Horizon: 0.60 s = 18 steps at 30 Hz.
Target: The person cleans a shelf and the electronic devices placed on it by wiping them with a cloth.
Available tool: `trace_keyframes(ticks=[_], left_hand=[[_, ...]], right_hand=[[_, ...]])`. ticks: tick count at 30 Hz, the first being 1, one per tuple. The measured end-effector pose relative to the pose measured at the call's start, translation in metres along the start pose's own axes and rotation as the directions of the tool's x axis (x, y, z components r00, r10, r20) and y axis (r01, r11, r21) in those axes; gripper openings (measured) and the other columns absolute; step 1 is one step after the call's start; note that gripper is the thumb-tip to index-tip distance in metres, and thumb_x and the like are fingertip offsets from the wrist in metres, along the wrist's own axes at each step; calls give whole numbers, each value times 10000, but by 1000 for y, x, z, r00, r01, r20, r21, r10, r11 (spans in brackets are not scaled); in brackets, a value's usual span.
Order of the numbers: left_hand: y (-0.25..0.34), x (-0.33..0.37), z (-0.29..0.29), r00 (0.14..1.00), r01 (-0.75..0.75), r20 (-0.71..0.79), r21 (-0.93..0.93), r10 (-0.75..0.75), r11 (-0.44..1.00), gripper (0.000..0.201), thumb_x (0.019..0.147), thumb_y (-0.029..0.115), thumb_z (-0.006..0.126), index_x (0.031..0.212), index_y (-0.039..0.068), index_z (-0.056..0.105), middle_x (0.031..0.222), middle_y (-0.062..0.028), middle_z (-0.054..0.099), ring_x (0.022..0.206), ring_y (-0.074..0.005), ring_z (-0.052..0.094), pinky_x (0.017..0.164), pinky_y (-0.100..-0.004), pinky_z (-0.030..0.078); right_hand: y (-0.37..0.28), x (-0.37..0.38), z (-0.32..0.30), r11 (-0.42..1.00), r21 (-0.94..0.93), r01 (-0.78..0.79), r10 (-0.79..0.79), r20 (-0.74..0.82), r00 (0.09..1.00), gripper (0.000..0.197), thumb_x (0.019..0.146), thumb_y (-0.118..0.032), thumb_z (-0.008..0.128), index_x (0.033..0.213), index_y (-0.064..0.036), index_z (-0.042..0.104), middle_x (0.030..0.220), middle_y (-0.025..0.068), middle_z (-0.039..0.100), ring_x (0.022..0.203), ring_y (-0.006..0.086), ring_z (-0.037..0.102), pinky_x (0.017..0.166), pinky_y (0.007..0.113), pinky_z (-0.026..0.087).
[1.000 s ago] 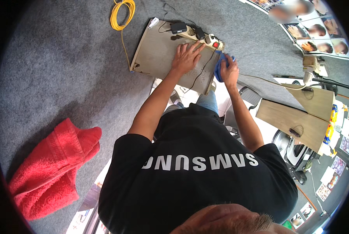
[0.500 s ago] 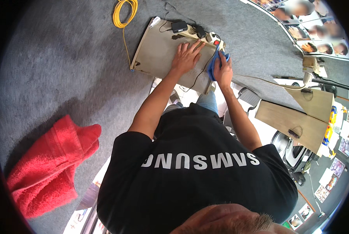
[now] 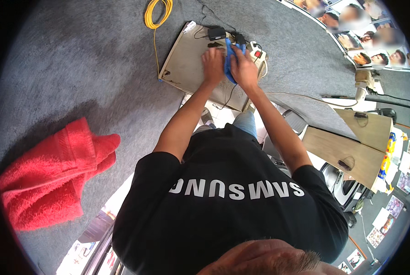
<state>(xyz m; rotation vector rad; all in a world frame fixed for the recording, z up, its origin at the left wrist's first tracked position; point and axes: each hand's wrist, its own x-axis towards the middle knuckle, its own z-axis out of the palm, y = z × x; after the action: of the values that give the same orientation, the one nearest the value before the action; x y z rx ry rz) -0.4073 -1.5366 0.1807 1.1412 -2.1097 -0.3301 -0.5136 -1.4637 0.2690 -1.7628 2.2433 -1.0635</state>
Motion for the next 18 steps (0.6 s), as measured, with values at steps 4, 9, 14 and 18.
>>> trace_keyframes(ticks=[4,9,14,18], left_hand=[[-8,-8,-19,964,146,-215,-56,-155,988,229,908,135,565,1134,100,577,1095,-150,529,1081,-362,494,916,-501,368],[-31,-43,-41,958,210,-196,-6,-207,978,232,908,138,567,1135,90,575,1090,-156,527,1075,-371,493,912,-504,365],[-33,-47,-44,980,156,-119,-65,-162,986,233,926,149,559,1149,80,572,1098,-155,532,1076,-372,491,909,-508,371],[-36,-55,-42,969,196,-145,-39,-199,980,233,960,182,534,1165,76,569,1105,-161,534,1090,-373,489,924,-512,371]], right_hand=[[26,13,65,976,-208,-62,85,104,991,448,952,-365,580,1321,-112,605,1284,278,569,1080,456,621,895,524,522],[11,2,93,856,-479,195,8,389,921,348,899,-251,568,1172,-60,669,1328,207,537,1179,350,567,898,495,515],[9,-19,78,912,-354,205,-8,484,875,333,899,-241,558,1152,-57,674,1269,215,582,1054,383,639,861,505,547],[1,-39,34,995,-94,45,28,657,754,327,886,-241,577,1146,-70,674,1169,243,634,982,420,675,828,531,560]])
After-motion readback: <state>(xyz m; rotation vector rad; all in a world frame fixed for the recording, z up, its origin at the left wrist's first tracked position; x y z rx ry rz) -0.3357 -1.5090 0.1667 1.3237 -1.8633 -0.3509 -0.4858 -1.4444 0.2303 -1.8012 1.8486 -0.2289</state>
